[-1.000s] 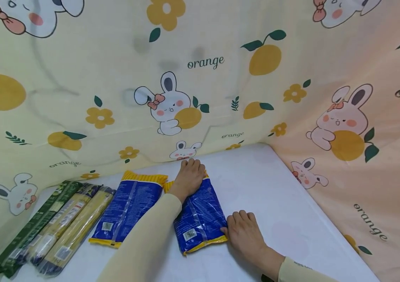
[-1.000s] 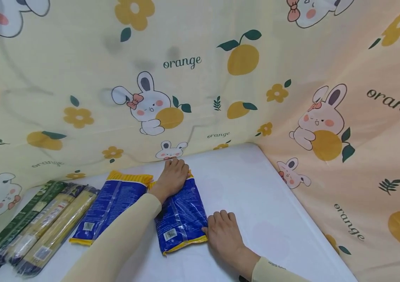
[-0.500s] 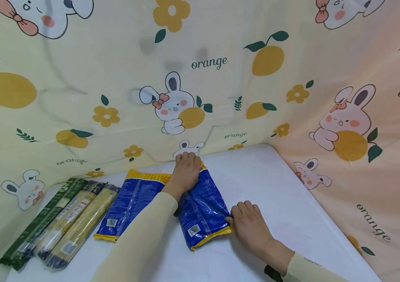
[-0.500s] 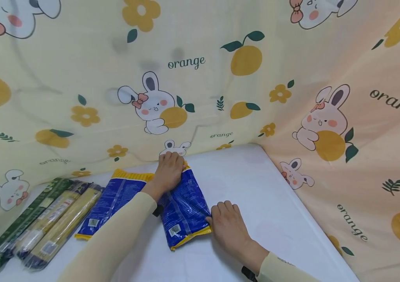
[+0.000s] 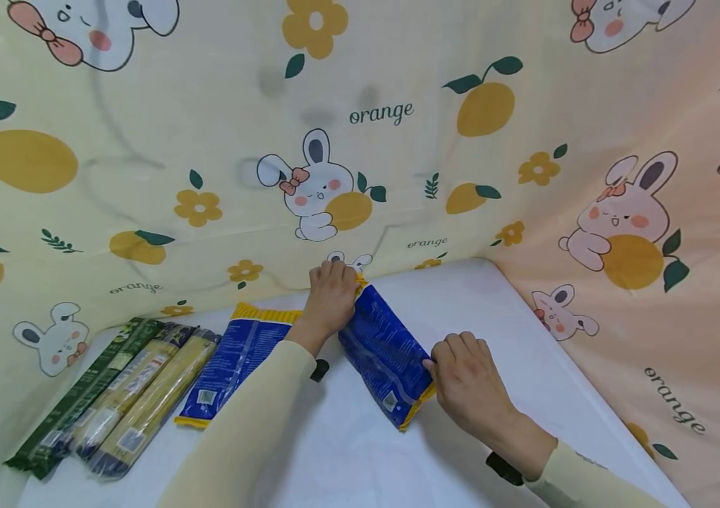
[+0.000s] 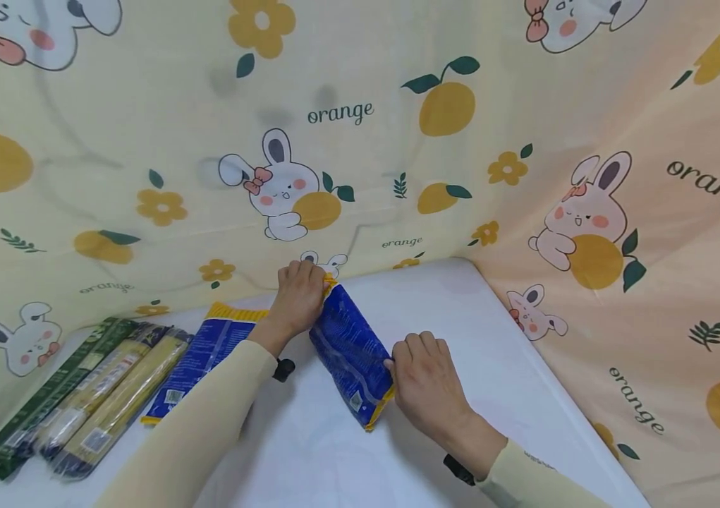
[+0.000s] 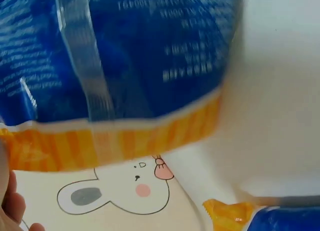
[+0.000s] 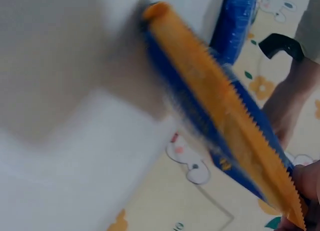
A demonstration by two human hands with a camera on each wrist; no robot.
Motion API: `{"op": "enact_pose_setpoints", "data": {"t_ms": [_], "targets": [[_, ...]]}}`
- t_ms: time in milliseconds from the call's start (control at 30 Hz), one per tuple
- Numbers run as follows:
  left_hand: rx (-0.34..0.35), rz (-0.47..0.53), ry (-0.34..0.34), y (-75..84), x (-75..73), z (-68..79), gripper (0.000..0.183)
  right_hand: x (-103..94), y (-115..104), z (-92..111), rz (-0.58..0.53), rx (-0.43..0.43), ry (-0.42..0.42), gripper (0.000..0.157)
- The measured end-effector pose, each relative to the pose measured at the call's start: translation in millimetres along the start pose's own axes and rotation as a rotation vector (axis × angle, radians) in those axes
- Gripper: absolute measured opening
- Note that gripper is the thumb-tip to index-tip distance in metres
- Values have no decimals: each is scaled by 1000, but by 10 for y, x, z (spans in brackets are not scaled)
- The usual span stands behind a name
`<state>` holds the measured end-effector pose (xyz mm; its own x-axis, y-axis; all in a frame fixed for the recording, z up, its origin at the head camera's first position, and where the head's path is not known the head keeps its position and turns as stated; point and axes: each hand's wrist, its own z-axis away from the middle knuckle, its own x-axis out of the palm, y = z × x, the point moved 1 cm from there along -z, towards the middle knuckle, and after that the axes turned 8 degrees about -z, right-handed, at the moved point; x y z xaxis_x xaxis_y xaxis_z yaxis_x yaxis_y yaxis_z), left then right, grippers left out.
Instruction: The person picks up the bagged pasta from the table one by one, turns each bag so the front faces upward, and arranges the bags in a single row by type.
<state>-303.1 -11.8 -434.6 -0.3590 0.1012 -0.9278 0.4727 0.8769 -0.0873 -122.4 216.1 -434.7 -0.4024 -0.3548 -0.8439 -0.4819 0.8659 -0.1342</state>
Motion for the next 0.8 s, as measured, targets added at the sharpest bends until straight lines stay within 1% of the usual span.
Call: {"op": "enact_pose_setpoints", "data": {"t_ms": [67, 167, 333, 467, 567, 700, 800], "targets": [[-10, 1, -23, -12, -33, 13, 25, -21, -16, -8, 2, -7, 11, 24], [-15, 5, -39, -35, -74, 45, 27, -25, -56, -4, -8, -18, 21, 22], [-25, 3, -30, -91, -113, 117, 27, -7, -127, 1, -29, -59, 32, 21], [-35, 8, -33, -135, -140, 159, 27, 2, -168, -15, -33, -99, 49, 24], [-49, 17, -59, -160, -156, 188, 27, 2, -203, -35, -34, -128, 59, 26], [-76, 22, -98, -193, -177, 236, 28, 0, -259, -56, -44, -154, 58, 24], [-87, 27, -106, -215, -195, 274, 29, 4, -303, -59, -54, -167, 54, 24]]}}
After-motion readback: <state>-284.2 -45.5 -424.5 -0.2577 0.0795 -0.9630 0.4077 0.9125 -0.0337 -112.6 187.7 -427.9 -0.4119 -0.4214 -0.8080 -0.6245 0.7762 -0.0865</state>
